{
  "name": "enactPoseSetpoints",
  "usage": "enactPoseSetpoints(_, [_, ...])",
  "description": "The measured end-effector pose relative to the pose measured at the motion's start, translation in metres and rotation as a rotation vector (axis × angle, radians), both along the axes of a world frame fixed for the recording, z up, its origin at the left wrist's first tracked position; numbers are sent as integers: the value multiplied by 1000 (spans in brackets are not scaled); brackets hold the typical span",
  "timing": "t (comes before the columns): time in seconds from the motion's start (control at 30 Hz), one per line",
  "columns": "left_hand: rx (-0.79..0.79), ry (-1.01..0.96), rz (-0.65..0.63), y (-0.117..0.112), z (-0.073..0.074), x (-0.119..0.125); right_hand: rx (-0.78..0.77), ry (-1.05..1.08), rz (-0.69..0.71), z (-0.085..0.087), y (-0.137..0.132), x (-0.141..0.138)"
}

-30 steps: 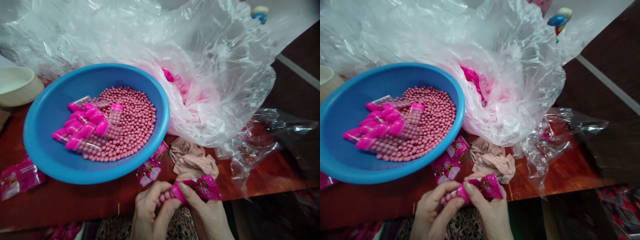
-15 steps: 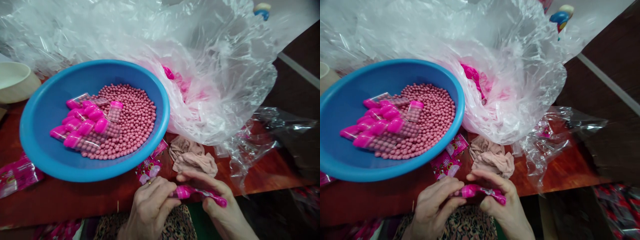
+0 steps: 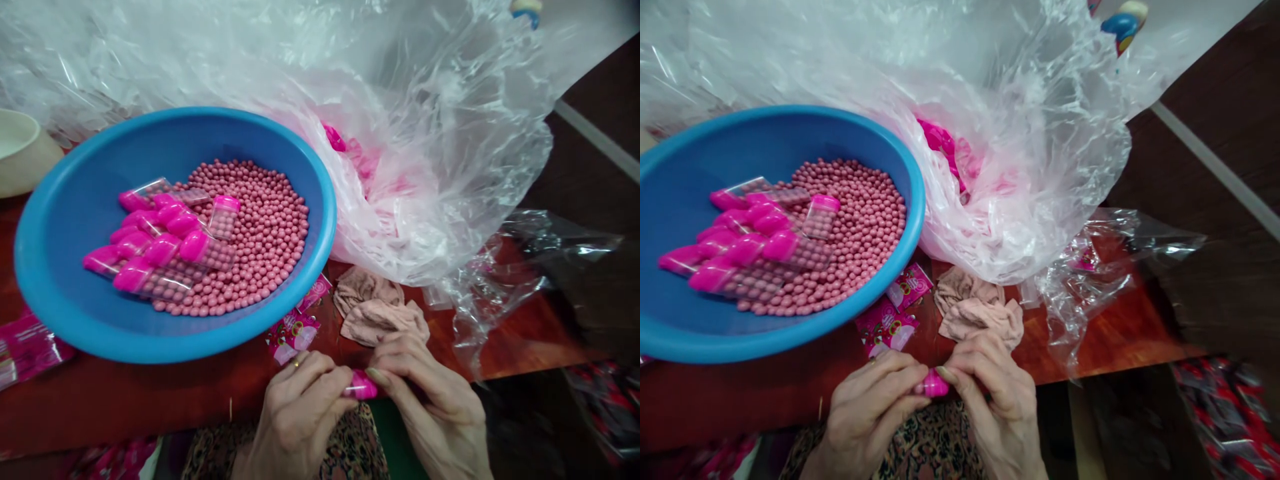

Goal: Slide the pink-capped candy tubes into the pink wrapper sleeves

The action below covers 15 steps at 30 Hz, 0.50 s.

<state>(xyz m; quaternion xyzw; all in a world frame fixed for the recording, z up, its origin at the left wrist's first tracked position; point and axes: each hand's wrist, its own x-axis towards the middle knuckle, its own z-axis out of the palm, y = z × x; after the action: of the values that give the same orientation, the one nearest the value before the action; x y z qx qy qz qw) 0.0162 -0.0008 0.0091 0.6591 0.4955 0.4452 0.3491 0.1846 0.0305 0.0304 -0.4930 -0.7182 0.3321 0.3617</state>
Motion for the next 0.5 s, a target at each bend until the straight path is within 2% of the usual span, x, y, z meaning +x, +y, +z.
enactPoseSetpoints(0.07, [-18, 19, -57, 1, -1, -1, 17, -18, 0, -1, -2, -1])
enactPoseSetpoints(0.13, [-24, 16, -63, 1, -4, -1, 12, -26, -8, -1, -4, -3])
enactPoseSetpoints(0.33, [-42, -38, -1, -4, -17, 3, 71, -56, 4, -4, 0, -8])
enactPoseSetpoints(0.43, [-100, -155, 60, -5, -16, 6, 129, -63, 38, -8, 5, -12])
enactPoseSetpoints(0.5, [-106, -198, 150, -3, -12, 10, 187, -61, -49, -9, 5, -16])
